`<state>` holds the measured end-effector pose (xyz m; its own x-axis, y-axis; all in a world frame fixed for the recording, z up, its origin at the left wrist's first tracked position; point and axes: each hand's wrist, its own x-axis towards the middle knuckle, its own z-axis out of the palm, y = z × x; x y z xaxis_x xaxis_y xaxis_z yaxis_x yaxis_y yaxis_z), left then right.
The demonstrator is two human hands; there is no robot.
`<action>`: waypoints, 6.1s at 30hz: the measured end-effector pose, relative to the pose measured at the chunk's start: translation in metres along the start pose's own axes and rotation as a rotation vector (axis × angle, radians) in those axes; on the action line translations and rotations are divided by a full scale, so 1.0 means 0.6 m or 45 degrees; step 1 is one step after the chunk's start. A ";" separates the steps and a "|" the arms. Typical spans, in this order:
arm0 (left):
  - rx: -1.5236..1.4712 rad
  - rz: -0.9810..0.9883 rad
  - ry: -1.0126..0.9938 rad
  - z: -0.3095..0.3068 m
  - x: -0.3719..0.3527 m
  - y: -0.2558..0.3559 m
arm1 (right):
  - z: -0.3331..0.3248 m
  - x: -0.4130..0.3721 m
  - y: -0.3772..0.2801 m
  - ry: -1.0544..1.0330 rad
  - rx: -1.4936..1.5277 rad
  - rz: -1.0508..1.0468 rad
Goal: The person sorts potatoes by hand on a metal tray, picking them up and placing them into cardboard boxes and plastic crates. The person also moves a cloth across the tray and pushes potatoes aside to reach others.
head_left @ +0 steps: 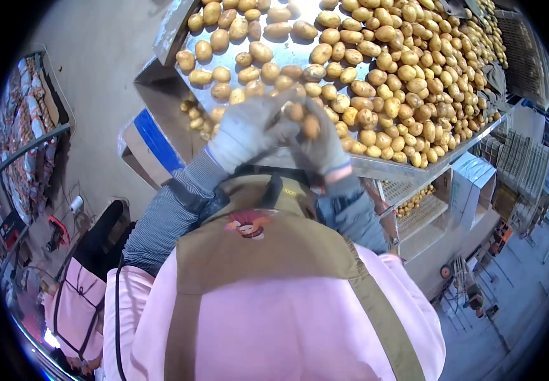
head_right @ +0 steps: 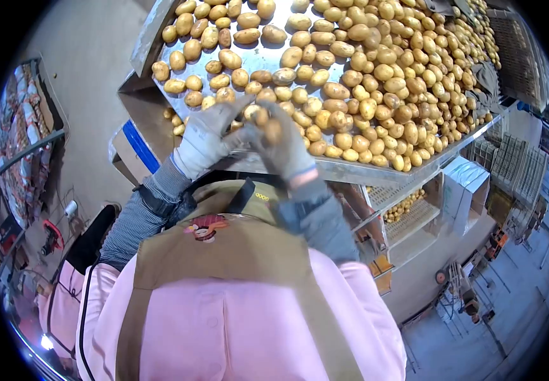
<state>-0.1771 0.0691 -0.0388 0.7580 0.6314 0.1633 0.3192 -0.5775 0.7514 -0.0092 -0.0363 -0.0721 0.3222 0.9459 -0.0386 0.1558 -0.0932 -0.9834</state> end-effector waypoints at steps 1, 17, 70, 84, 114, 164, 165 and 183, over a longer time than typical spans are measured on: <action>-0.011 -0.156 0.053 0.009 0.014 -0.012 | -0.002 -0.029 -0.019 0.007 0.230 0.060; -0.266 -0.368 0.218 0.019 0.202 -0.225 | -0.117 -0.223 -0.104 0.529 1.394 0.824; 0.077 -0.316 0.228 0.054 -0.130 -0.133 | -0.183 -0.105 0.058 0.481 -1.058 0.095; -0.523 -0.811 0.526 0.033 -0.129 -0.122 | 0.065 0.134 0.076 -0.473 -1.617 -0.538; 0.479 -0.306 -0.406 0.055 0.167 -0.142 | -0.049 0.098 0.078 0.132 -1.218 -0.422; 0.367 -0.366 -0.019 0.022 0.371 -0.191 | -0.168 0.671 0.035 0.001 -1.272 -0.702; 0.326 -0.409 -0.112 0.021 0.355 -0.150 | -0.135 0.661 0.042 -0.060 -1.448 -0.667; 0.596 -0.260 -0.119 -0.043 0.597 -0.327 | -0.111 0.190 0.057 -0.015 -1.468 -0.148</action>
<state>0.0169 0.4221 -0.1114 0.6944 0.7190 -0.0302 0.6700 -0.6306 0.3918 0.0949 0.0476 -0.0983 0.2425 0.9696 0.0336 0.9446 -0.2281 -0.2360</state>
